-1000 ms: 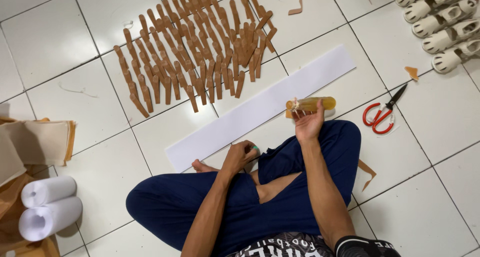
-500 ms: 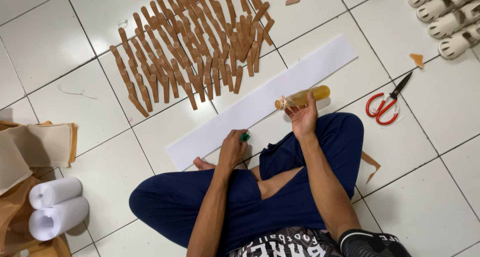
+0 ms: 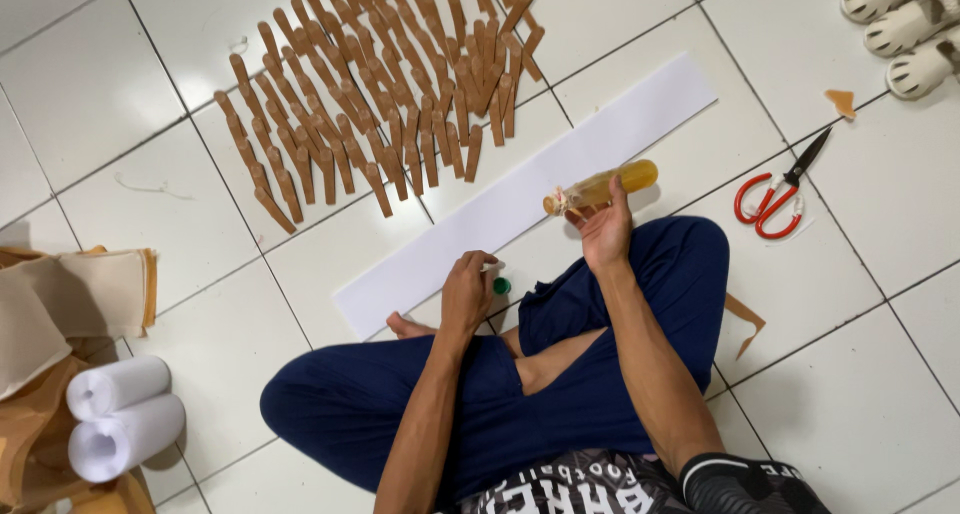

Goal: The person sits on a tiled floor and applies glue from a bottle onto a long white strip. They then pick up small brown wooden pieces and place them onto the glued strip, arranging them in rows. The person continues to add more pieces and organize them into groups.

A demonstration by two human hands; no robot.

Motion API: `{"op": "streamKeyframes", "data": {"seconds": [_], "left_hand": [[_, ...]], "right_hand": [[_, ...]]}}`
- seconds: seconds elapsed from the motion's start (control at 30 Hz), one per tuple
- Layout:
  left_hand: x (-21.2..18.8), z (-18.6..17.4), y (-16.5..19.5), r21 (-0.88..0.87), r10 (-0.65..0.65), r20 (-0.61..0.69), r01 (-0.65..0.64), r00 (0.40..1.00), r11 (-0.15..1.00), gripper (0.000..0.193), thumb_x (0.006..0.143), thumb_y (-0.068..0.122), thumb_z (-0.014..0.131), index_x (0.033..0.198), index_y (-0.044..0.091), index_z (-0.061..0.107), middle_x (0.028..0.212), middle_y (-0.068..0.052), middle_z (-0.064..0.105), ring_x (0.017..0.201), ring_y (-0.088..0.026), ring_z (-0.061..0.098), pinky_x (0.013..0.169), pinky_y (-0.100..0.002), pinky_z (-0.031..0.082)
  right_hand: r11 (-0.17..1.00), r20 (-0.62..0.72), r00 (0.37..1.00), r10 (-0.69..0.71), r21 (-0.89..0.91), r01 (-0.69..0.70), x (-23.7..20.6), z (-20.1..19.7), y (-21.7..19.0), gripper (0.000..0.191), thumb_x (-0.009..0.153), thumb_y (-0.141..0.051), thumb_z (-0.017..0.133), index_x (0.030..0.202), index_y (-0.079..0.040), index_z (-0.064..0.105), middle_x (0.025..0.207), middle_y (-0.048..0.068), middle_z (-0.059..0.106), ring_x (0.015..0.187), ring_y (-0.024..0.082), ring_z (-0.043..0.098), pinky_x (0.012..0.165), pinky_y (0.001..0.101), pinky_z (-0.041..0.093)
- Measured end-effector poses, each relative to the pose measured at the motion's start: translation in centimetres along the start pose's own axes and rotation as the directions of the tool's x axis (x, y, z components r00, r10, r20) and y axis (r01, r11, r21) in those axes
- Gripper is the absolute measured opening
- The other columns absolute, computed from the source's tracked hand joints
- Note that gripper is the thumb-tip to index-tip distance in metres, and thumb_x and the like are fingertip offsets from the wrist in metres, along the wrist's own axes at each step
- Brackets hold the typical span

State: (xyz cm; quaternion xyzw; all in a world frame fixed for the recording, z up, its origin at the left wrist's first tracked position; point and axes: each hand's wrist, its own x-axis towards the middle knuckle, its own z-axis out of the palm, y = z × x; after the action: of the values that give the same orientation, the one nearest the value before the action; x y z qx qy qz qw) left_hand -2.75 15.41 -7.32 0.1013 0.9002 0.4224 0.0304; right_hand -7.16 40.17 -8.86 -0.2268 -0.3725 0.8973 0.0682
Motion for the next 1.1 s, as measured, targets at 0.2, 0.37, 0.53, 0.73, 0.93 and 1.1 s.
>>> {"op": "streamKeyframes", "data": {"seconds": [0.2, 0.37, 0.53, 0.73, 0.93, 1.1], "left_hand": [[4.7, 0.3, 3.7, -0.337, 0.162, -0.094, -0.185, 0.982, 0.923, 0.037, 0.093, 0.015, 0.070, 0.122, -0.007, 0.067, 0.113, -0.021, 0.069, 0.101, -0.032, 0.067, 0.087, -0.039, 0.053], [4.9, 0.4, 2.2, -0.620, -0.161, 0.101, 0.189, 0.982, 0.761, 0.029, 0.101, 0.025, 0.065, 0.112, 0.000, 0.076, 0.089, -0.007, 0.076, 0.086, -0.014, 0.071, 0.083, -0.027, 0.058], [0.7, -3.7, -2.8, -0.581, -0.303, 0.027, 0.262, 0.953, 0.771, 0.027, 0.100, 0.023, 0.066, 0.111, 0.000, 0.075, 0.090, -0.006, 0.077, 0.087, -0.012, 0.070, 0.082, -0.025, 0.054], [-3.6, -9.0, -3.6, -0.374, -0.444, -0.027, 0.403, 0.895, 0.835, 0.026, 0.100, 0.020, 0.064, 0.111, -0.001, 0.075, 0.088, -0.009, 0.077, 0.082, -0.013, 0.070, 0.077, -0.026, 0.054], [-3.4, -9.5, -2.7, -0.453, -0.423, 0.020, 0.385, 0.906, 0.804, 0.025, 0.099, 0.018, 0.064, 0.109, -0.003, 0.073, 0.093, -0.009, 0.078, 0.088, -0.013, 0.075, 0.082, -0.026, 0.058], [-3.5, -8.4, -2.8, -0.502, -0.426, 0.032, 0.383, 0.904, 0.775, 0.025, 0.101, 0.018, 0.065, 0.110, -0.004, 0.073, 0.091, -0.011, 0.077, 0.087, -0.014, 0.075, 0.081, -0.026, 0.058]], "right_hand": [[1.000, 0.024, 1.000, 0.016, -0.013, -0.016, 0.4, -0.3, 0.3, 0.051, 0.098, -0.054, 0.060, 0.123, -0.009, 0.058, 0.110, 0.008, 0.067, 0.099, 0.022, 0.067, 0.081, 0.0389, 0.057], [0.998, -0.020, 0.999, -0.032, 0.054, 0.033, 1.4, -1.9, 0.1, 0.050, 0.095, -0.052, 0.064, 0.121, -0.010, 0.058, 0.108, 0.007, 0.067, 0.097, 0.024, 0.067, 0.079, 0.0403, 0.058], [0.957, -0.117, 0.993, -0.017, 0.287, 0.050, 2.3, -3.6, 0.3, 0.058, 0.094, -0.054, 0.068, 0.124, -0.005, 0.059, 0.115, 0.009, 0.067, 0.097, 0.021, 0.067, 0.080, 0.0358, 0.059], [0.984, -0.050, 0.998, 0.049, 0.172, -0.040, 1.3, -2.8, 1.0, 0.063, 0.097, -0.058, 0.065, 0.126, -0.002, 0.060, 0.117, 0.014, 0.065, 0.098, 0.023, 0.067, 0.085, 0.0371, 0.058], [0.983, 0.262, 0.948, 0.183, -0.038, -0.179, -0.8, 1.5, 1.9, 0.061, 0.102, -0.055, 0.060, 0.130, -0.001, 0.054, 0.121, 0.017, 0.065, 0.113, 0.028, 0.066, 0.100, 0.0466, 0.056], [0.885, 0.184, 0.868, 0.460, -0.014, -0.466, -5.8, 5.0, 6.6, 0.070, 0.093, -0.057, 0.053, 0.140, -0.007, 0.040, 0.135, 0.022, 0.056, 0.119, 0.033, 0.061, 0.096, 0.0563, 0.057]]}}
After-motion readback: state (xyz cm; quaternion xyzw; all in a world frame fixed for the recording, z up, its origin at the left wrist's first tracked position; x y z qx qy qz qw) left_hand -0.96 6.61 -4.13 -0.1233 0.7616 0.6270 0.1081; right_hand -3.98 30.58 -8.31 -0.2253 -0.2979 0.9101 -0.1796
